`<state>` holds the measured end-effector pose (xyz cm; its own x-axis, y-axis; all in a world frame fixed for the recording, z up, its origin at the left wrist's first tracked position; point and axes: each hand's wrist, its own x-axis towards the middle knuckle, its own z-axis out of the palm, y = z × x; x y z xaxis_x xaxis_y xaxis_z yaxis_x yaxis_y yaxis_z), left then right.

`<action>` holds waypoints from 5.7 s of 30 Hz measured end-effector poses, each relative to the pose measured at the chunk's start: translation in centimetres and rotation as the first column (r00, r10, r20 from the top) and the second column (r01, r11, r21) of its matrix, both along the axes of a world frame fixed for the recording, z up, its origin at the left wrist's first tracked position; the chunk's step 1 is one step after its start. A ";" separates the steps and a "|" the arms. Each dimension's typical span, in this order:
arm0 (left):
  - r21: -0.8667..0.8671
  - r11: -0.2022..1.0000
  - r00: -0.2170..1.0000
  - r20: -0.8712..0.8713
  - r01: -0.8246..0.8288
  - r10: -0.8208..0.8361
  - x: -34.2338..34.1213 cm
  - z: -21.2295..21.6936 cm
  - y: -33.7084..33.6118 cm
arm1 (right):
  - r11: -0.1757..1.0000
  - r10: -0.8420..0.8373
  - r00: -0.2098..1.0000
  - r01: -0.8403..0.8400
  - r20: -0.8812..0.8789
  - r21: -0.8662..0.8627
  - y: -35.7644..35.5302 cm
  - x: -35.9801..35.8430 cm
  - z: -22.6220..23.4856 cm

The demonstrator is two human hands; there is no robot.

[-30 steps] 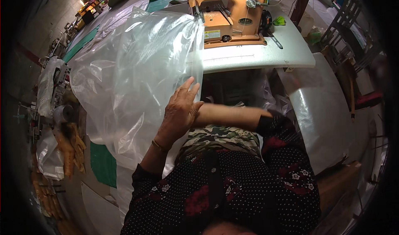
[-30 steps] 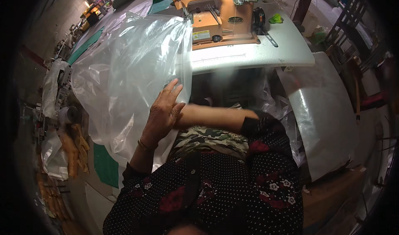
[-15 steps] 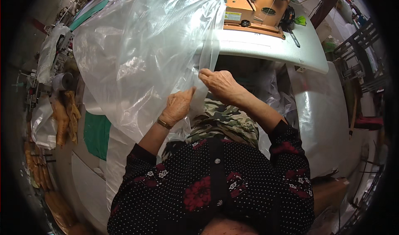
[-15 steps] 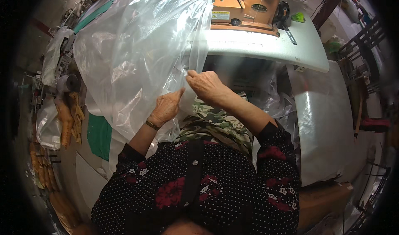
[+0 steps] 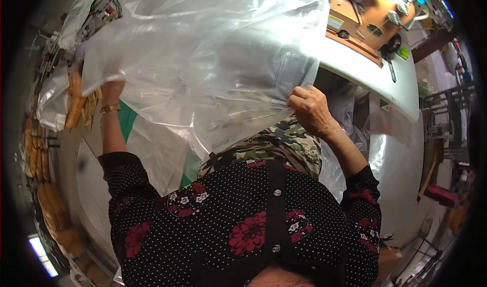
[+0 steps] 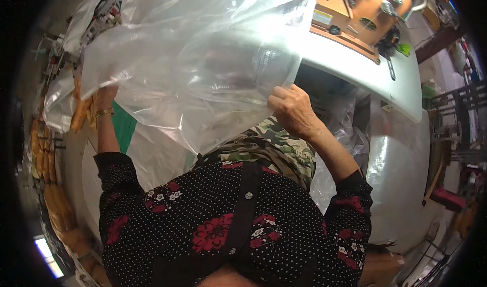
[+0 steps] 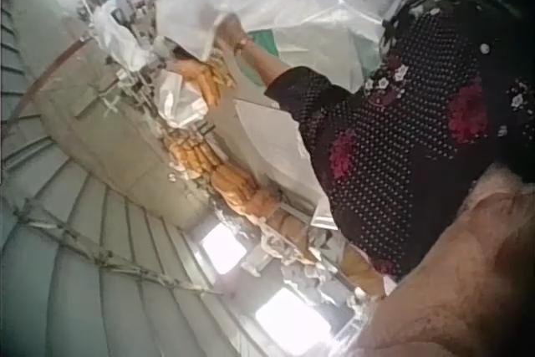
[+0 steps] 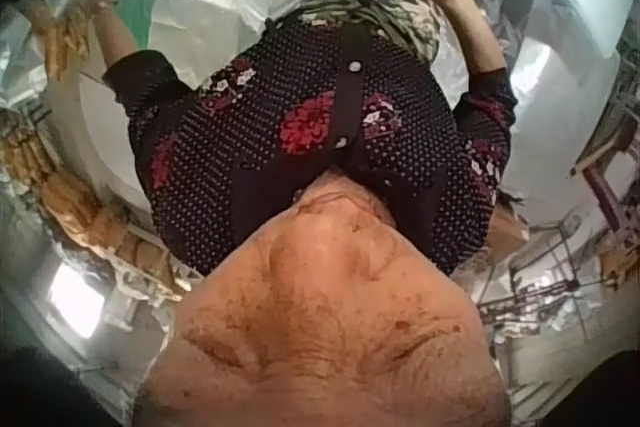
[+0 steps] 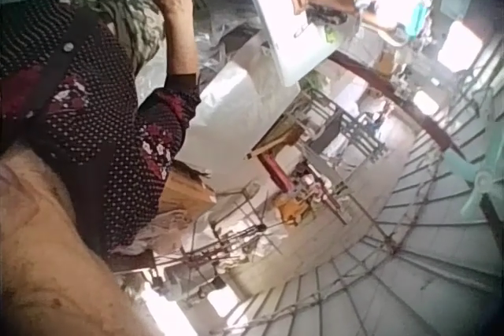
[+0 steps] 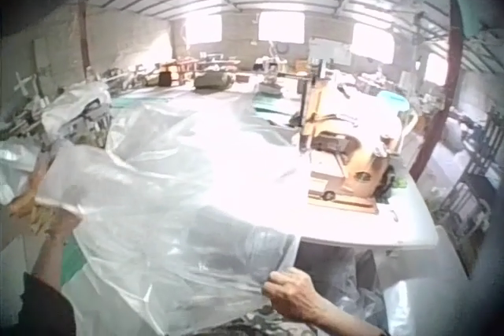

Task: Sewing sheets of clear plastic together using an industrial sewing machine.

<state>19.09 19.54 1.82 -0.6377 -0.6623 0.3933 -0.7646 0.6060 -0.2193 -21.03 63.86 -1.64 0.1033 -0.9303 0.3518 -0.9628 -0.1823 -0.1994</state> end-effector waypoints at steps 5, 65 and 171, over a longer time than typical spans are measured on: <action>0.288 0.786 0.825 -0.346 0.547 -0.447 -9.9 -1.6 22.7 | 0.951 -0.036 0.922 0.149 0.385 -0.269 -2.1 3.4 2.0; 0.266 0.617 0.670 -0.354 0.741 -0.652 -31.7 9.0 23.0 | 0.921 -0.179 0.983 0.179 0.031 -0.347 3.1 -0.1 0.3; 0.076 0.468 0.468 0.018 0.880 -0.884 -33.7 7.8 25.0 | 0.977 0.095 0.467 0.125 0.879 -0.172 -17.6 3.8 -1.4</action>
<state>-14.58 44.51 9.62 -0.9113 0.2459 0.3302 0.1923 0.9634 -0.1869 -17.25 46.23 -3.07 -0.3760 -0.8323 0.4072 -0.2984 -0.3073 -0.9036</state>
